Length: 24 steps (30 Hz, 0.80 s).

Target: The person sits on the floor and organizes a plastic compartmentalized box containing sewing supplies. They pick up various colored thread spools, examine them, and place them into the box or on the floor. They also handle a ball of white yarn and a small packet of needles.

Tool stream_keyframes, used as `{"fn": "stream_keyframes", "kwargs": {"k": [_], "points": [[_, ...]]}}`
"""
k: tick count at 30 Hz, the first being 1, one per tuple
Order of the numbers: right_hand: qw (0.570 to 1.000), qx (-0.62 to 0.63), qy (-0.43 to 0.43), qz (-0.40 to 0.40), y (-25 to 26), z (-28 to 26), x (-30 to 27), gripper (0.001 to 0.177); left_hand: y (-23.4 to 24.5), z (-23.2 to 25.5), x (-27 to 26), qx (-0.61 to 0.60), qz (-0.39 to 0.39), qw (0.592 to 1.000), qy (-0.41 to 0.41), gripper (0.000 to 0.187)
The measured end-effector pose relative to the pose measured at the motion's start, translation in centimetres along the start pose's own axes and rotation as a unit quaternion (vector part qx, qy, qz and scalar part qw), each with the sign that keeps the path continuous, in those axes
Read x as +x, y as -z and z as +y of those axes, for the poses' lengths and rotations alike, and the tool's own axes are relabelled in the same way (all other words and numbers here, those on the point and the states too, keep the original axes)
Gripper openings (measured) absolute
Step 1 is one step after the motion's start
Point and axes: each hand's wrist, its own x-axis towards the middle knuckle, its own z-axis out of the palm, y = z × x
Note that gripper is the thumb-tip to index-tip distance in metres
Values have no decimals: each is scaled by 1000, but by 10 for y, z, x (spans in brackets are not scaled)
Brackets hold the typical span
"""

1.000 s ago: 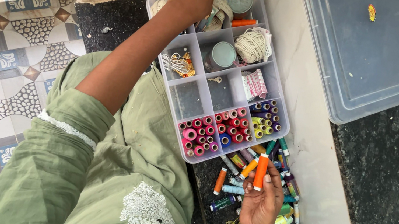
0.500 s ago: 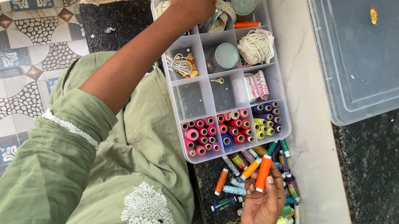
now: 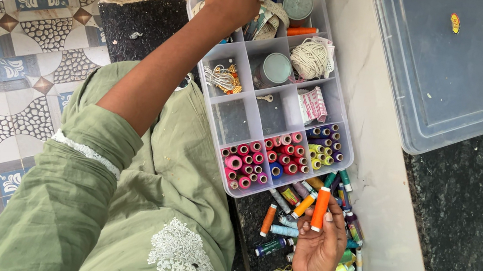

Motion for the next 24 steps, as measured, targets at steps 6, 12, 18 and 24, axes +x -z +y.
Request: {"fn": "stream_keyframes", "kwargs": {"k": [6,12,18,24], "points": [[1000,-5,3,23,-7,-5,-2,43,-2,-6,-4,-25,47,998,-20,20],[1000,10,21,5,1,-6,0,41,-4,-12,-4,-56,128,989,-52,5],[1000,10,11,12,6,-4,0,42,-3,-10,-3,-18,86,975,-204,26],[1000,8,9,26,7,-3,-1,42,-8,-15,0,37,11,984,-177,12]]}}
